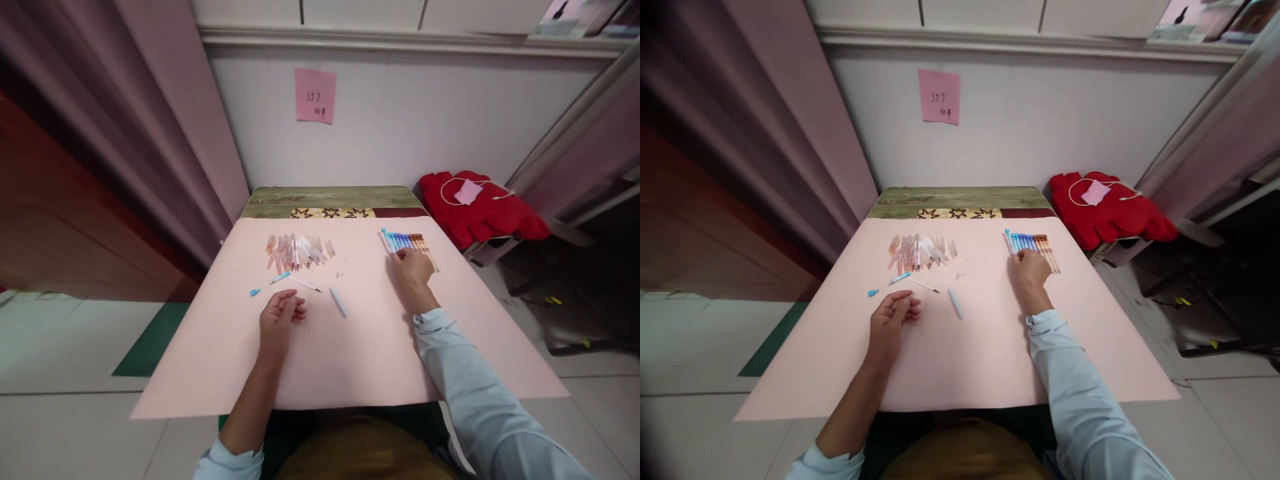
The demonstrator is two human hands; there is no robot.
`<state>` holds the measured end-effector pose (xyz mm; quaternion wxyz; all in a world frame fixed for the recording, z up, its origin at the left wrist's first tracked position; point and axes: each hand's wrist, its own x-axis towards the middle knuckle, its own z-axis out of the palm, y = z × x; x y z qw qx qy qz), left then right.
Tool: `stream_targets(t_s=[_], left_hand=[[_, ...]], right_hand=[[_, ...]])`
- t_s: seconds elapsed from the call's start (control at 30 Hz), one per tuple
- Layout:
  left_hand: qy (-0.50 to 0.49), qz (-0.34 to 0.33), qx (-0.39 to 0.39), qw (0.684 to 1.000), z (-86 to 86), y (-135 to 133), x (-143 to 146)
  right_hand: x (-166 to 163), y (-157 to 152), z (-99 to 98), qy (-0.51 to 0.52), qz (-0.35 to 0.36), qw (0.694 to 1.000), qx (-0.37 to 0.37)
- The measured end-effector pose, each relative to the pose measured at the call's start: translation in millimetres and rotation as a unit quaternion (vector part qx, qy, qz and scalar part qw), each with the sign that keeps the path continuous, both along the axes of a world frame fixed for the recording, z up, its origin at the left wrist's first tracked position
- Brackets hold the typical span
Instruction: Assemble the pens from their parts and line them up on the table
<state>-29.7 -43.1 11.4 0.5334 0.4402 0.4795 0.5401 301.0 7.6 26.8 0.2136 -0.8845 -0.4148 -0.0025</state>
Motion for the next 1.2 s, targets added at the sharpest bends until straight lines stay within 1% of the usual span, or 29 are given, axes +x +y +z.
stream_targets(t_s=[0.07,0.17,0.33,0.57,0.63,0.7,0.8,0.83,0.9,0.97,1.0,1.03,1.1,1.13,1.2], left_hand=[[0.004,0.000,-0.001,1.000,-0.5,0.7,0.1],[0.011,0.004,-0.004,1.000,-0.8,1.8,0.9],[0.023,0.004,-0.012,1.000,2.0,2.6,3.1],[0.049,0.002,-0.019,0.999,5.4,1.3,7.3],[0.053,0.004,-0.018,0.998,4.4,0.7,7.9],[0.052,0.004,-0.014,0.999,2.9,0.1,8.3],[0.043,0.007,-0.007,0.999,1.1,-0.2,8.9],[0.040,0.010,-0.007,0.999,0.5,-0.2,9.3],[0.037,0.021,-0.006,0.999,-0.8,-0.5,11.1],[0.041,0.037,-0.005,0.998,-2.3,-1.6,14.0],[0.042,0.045,-0.003,0.998,-2.9,-2.4,15.5],[0.041,0.053,0.000,0.998,-3.2,-3.2,16.6],[0.034,0.077,0.010,0.996,-1.7,-4.0,15.7],[0.032,0.099,0.019,0.994,0.4,-3.5,12.8],[0.035,0.166,0.047,0.984,7.2,-0.2,0.1]], right_hand=[[-0.7,6.4,-3.2,-0.004,-0.007,1.000,-0.015],[-0.9,10.5,-6.7,-0.010,-0.011,1.000,-0.016],[0.3,8.4,-9.4,-0.012,0.003,1.000,-0.017],[1.6,4.9,-11.2,0.010,-0.008,1.000,-0.018],[3.1,4.0,-12.0,0.013,-0.004,1.000,-0.010],[2.8,2.5,-12.2,0.009,0.009,1.000,0.021],[-9.2,-2.7,-10.5,0.010,0.062,0.993,0.105],[-17.6,-5.6,-9.6,0.022,0.088,0.987,0.130],[-40.7,-13.6,-8.1,0.077,0.149,0.973,0.158],[-68.0,-23.5,-8.0,0.153,0.230,0.947,0.162],[-81.0,-28.4,-8.6,0.181,0.277,0.931,0.154],[-92.4,-32.9,-9.7,0.197,0.309,0.919,0.143],[-107.8,-39.3,-12.8,0.208,0.345,0.905,0.134],[-111.3,-40.9,-14.6,0.207,0.352,0.903,0.131],[-110.9,-41.1,-17.9,0.205,0.347,0.906,0.129]])
